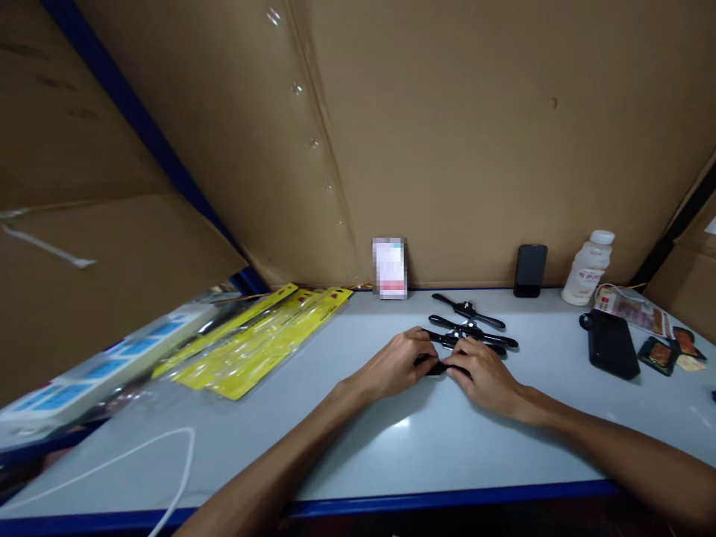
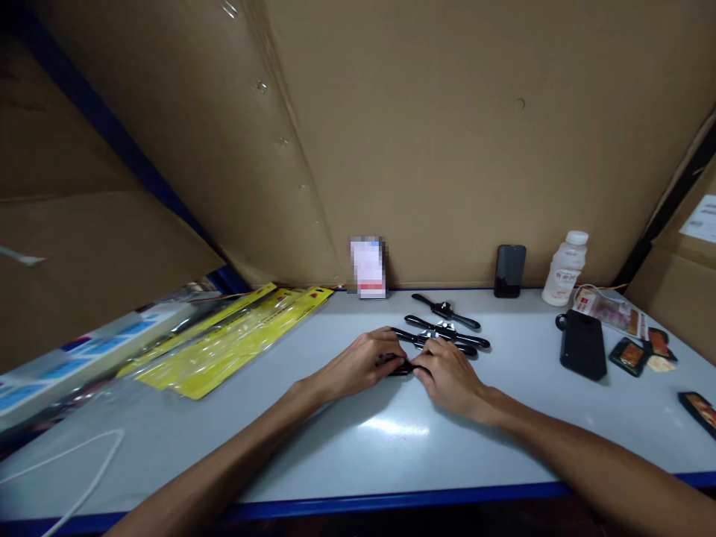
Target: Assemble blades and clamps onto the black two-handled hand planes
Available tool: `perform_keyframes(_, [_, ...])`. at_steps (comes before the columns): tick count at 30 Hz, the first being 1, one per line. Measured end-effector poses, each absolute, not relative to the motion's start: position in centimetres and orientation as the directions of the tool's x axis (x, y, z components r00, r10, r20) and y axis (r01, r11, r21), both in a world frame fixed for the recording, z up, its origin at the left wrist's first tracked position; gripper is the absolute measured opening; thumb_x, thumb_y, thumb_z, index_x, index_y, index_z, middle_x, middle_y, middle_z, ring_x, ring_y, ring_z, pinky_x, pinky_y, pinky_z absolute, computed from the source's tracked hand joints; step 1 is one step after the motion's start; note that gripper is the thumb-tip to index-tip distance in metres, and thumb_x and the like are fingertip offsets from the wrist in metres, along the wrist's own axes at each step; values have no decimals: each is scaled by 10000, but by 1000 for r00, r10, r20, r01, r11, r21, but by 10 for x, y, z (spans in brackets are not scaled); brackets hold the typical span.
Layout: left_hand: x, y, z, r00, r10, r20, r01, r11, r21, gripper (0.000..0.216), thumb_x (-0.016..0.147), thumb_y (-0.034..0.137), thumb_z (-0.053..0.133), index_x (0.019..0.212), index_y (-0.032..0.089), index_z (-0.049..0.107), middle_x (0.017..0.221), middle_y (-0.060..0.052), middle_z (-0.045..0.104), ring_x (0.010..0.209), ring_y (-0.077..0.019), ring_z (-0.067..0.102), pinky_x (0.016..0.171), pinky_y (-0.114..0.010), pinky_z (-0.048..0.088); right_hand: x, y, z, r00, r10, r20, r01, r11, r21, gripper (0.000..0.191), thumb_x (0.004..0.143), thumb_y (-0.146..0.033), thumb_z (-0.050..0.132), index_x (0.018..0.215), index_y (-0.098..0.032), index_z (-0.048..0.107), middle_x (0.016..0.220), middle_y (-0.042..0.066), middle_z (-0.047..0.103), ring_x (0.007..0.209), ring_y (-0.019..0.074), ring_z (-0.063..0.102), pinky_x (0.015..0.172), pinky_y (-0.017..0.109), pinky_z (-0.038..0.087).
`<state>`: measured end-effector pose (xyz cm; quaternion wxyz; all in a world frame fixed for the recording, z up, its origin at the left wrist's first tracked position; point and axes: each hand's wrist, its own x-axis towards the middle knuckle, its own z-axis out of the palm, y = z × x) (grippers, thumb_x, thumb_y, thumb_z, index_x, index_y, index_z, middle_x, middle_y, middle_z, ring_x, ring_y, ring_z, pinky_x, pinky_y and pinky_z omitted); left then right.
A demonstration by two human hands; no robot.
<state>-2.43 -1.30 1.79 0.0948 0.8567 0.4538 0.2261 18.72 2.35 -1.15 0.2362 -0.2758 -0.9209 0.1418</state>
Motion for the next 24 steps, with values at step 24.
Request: perform_keyframes(24, [-26, -11, 14, 379, 867, 324, 728, -495, 474, 180, 878, 73, 553, 933, 177, 688, 911, -48, 673, 827, -172, 615, 737, -292, 506, 194, 30, -14, -768, 525, 366, 413, 844, -342, 196, 961, -182, 557, 1024, -203, 741, 964, 66, 626, 923, 206, 540, 828, 359, 435])
